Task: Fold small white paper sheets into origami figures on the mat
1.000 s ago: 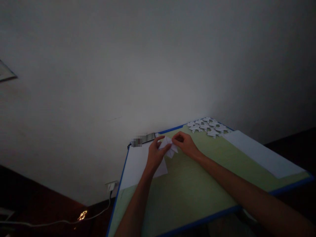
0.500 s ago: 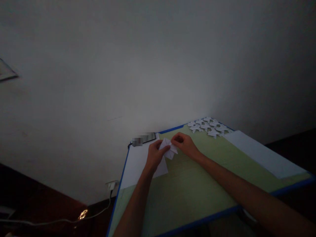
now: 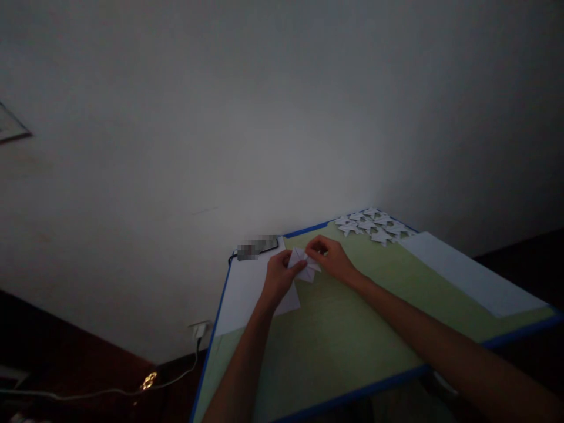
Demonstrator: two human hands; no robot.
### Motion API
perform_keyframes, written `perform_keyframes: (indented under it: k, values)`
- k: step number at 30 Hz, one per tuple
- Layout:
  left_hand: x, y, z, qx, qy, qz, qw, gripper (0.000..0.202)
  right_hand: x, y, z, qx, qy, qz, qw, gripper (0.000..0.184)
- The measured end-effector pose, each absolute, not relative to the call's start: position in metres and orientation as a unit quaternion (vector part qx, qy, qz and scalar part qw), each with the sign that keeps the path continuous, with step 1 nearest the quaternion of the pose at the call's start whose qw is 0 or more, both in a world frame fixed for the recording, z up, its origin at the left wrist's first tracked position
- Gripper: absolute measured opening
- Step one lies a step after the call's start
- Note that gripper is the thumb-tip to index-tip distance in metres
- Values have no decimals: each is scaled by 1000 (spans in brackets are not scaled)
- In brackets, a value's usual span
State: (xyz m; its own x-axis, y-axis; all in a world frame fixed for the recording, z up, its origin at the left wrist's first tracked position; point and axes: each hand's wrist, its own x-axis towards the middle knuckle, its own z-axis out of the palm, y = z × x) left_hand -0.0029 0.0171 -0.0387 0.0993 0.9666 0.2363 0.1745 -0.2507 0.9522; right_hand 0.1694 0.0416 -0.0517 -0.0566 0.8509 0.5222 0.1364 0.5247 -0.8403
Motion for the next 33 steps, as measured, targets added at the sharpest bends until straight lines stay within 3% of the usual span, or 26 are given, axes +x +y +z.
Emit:
perform_keyframes:
  k: [11,17,33]
  values:
    - [-4,19,-39,620,471,501,378,22,170,47,-57,-361,-656,353,562,15]
    - [-2,18,-39,646,479,484,346,23,174,44,-56,-377,-739,266,491,36]
    - [-7,17,-34,695,459,440,335,22,178,38,-48,-353,-801,205,438,29]
